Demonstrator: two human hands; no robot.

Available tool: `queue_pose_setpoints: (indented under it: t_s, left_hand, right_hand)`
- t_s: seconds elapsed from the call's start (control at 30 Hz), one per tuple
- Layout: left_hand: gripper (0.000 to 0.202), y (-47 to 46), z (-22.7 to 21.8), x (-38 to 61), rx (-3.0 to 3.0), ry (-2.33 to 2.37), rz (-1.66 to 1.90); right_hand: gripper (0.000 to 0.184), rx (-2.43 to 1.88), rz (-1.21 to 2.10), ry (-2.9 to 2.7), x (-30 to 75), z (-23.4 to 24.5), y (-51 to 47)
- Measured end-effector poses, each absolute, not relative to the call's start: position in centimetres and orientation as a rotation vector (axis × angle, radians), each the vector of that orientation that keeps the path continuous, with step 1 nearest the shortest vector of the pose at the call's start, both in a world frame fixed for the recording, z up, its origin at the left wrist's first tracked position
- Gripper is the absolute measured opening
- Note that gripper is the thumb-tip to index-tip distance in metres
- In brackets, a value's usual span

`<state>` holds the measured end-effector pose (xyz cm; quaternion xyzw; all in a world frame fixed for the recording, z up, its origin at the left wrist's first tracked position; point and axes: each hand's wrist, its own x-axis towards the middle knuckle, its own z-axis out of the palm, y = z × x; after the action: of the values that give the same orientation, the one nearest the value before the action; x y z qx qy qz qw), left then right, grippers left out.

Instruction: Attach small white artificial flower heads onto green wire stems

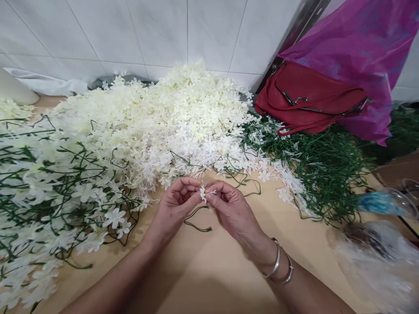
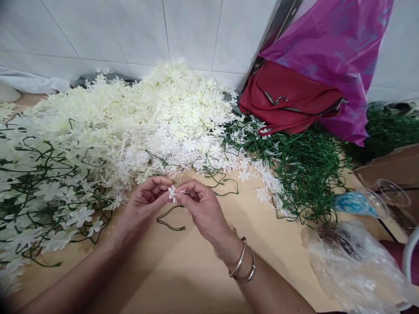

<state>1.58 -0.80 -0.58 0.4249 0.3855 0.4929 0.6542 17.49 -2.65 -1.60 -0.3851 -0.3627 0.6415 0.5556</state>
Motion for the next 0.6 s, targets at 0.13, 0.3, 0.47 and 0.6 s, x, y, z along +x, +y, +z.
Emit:
queue_pose_setpoints:
  t_s: [0.13, 0.3, 0.47, 0.6]
  left_hand:
    - [0.029, -1.13, -0.6, 1.71, 1.065, 0.902, 1.18]
    - [0.019, -1.39, -0.82, 1.52, 1.082, 0.898, 1.13]
    - [0.021, -1.44, -1.16, 1.16, 1.075, 0.941, 1.146]
    - [0.025, -1.3, -0.95, 1.17, 0.995, 0.897, 1.046]
  right_hand:
    - [0.01, -1.081, 1.214, -1.082, 17.76, -1.01, -2.85]
    - [0.006, -1.139, 1.055, -1.179, 17.99, -0.92, -2.72]
    - [0.007, -1.112, 1.12, -1.175, 17.73, -1.44, -2.82]
    - [0.008, -1.148, 0.956, -1.245, 17.67, -0.91, -3.3]
